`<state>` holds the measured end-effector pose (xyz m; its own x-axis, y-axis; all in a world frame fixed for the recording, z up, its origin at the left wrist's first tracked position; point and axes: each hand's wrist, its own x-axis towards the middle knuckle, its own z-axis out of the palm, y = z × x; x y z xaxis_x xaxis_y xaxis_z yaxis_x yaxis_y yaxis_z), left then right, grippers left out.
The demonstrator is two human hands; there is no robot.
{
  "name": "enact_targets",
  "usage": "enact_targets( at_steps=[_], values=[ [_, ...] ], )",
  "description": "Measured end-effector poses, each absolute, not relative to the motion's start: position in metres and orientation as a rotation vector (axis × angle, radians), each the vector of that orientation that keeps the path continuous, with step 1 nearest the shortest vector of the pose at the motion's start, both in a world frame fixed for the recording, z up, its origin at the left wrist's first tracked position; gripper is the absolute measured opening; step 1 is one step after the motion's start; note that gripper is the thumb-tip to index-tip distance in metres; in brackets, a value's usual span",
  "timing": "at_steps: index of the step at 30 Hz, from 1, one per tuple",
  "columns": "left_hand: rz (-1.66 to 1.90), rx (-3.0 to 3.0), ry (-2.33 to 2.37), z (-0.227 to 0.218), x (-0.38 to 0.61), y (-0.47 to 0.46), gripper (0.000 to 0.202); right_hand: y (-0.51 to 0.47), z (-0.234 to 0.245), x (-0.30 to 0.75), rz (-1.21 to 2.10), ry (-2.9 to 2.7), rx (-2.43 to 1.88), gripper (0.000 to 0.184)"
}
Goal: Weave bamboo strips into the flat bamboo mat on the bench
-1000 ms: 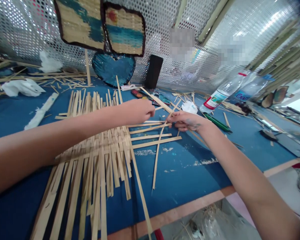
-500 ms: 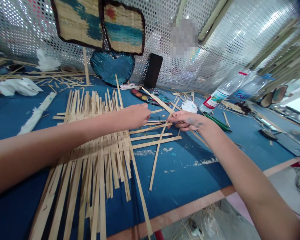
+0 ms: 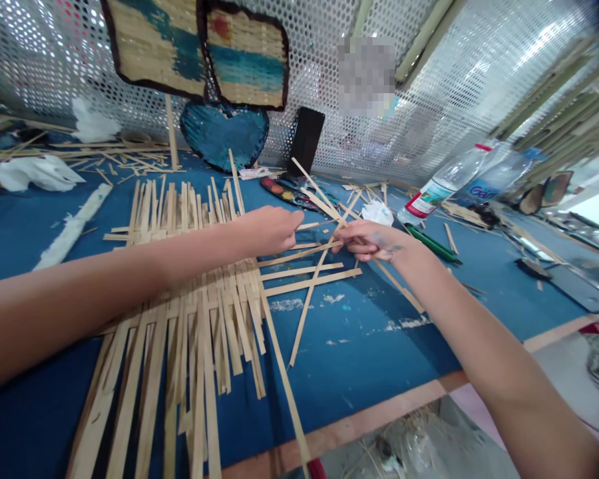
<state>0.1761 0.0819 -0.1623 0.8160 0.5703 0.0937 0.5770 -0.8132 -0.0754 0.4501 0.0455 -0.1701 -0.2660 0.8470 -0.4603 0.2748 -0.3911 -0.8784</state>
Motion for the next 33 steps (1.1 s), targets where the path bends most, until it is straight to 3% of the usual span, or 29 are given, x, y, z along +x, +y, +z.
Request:
enact_targets(
  at_steps=[12, 26, 33],
  values=[
    [-0.3, -2.987, -1.477, -0.151, 0.173, 0.088, 0.026, 0.04, -0.17, 0.447, 1.746, -1.382, -1.55, 0.021],
    [-0.22, -3.237, -1.428, -0.153, 0.17, 0.103, 0.03, 0.031, -0.166, 0.394, 1.364, -1.343, -1.773, 0.018],
    [-0.302, -3.356, -1.583, -0.158, 0.167, 0.112, 0.025, 0.035, -0.169, 0.394, 1.367, -1.32, -1.768, 0.014]
  ],
)
